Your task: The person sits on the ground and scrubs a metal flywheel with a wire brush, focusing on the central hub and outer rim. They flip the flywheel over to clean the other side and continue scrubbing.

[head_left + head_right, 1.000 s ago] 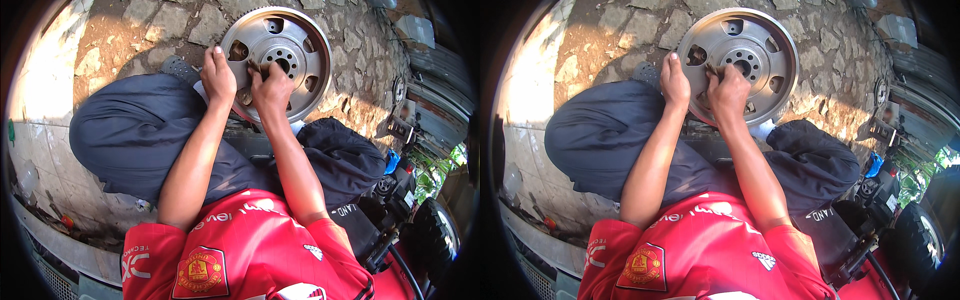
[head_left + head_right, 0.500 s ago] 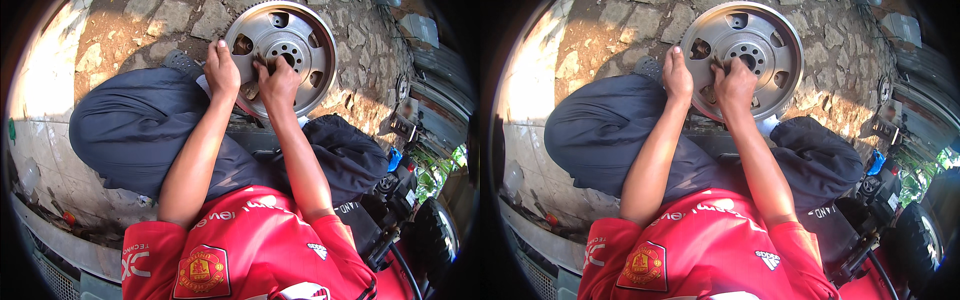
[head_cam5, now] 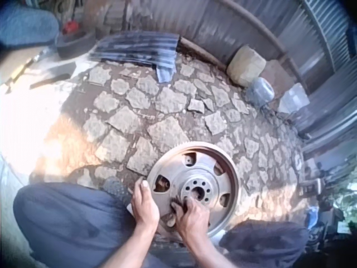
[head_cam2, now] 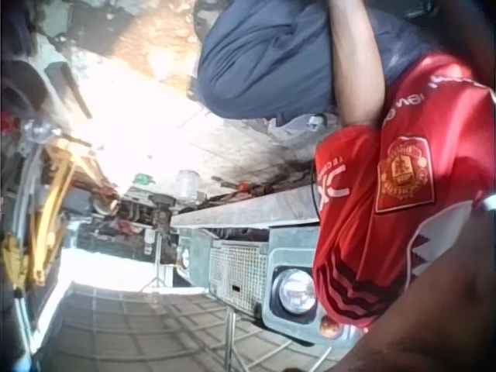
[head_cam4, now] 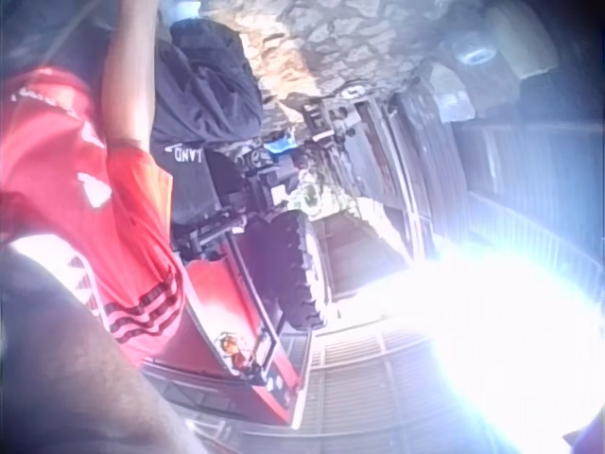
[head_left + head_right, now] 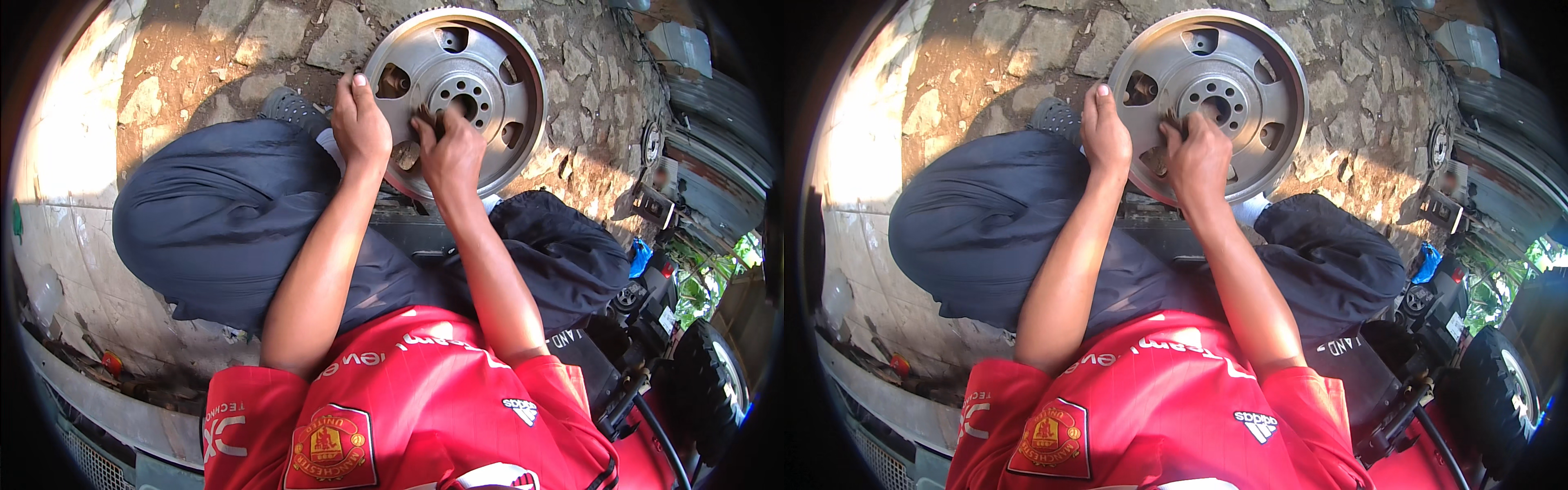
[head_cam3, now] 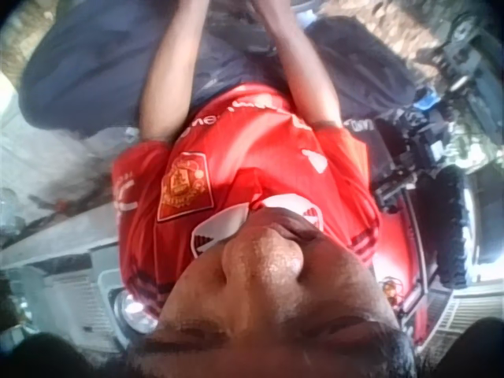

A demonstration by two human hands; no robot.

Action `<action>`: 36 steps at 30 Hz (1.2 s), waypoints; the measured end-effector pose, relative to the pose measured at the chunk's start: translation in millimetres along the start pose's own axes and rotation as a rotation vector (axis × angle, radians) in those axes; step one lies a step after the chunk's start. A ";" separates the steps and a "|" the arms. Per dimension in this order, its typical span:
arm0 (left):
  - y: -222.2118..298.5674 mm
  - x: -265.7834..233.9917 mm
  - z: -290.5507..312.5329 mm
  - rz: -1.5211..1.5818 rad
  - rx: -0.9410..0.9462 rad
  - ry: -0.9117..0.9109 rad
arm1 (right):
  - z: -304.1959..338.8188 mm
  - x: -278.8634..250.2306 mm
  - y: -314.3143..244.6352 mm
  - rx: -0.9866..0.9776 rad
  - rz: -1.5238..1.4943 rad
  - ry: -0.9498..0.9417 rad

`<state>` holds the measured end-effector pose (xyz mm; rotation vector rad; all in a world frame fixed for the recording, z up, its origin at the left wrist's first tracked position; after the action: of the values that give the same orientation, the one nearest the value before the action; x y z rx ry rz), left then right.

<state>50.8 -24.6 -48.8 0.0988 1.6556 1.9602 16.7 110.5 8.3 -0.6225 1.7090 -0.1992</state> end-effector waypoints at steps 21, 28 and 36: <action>9.3 -3.6 5.0 -0.004 0.020 0.033 | 4.5 -1.6 1.8 0.103 -0.008 -0.002; 9.1 -1.8 3.9 0.007 -0.007 -0.006 | -22.8 6.5 -10.6 0.101 -0.005 -0.004; 8.8 0.8 2.4 -0.015 -0.032 0.006 | -9.2 -1.4 -4.9 0.111 -0.015 -0.051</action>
<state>47.8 -22.8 -40.3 0.0684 1.6232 1.9768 9.6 105.2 13.9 -0.5534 1.6332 -0.2845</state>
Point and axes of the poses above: each hand's wrist, its own z-axis away from the middle knuckle, its own x-axis out of the palm, y = z × x, the point moved 3 cm from there along -z, towards the middle knuckle, and after that the axes turned 12 degrees about y, right-handed, at the moved point
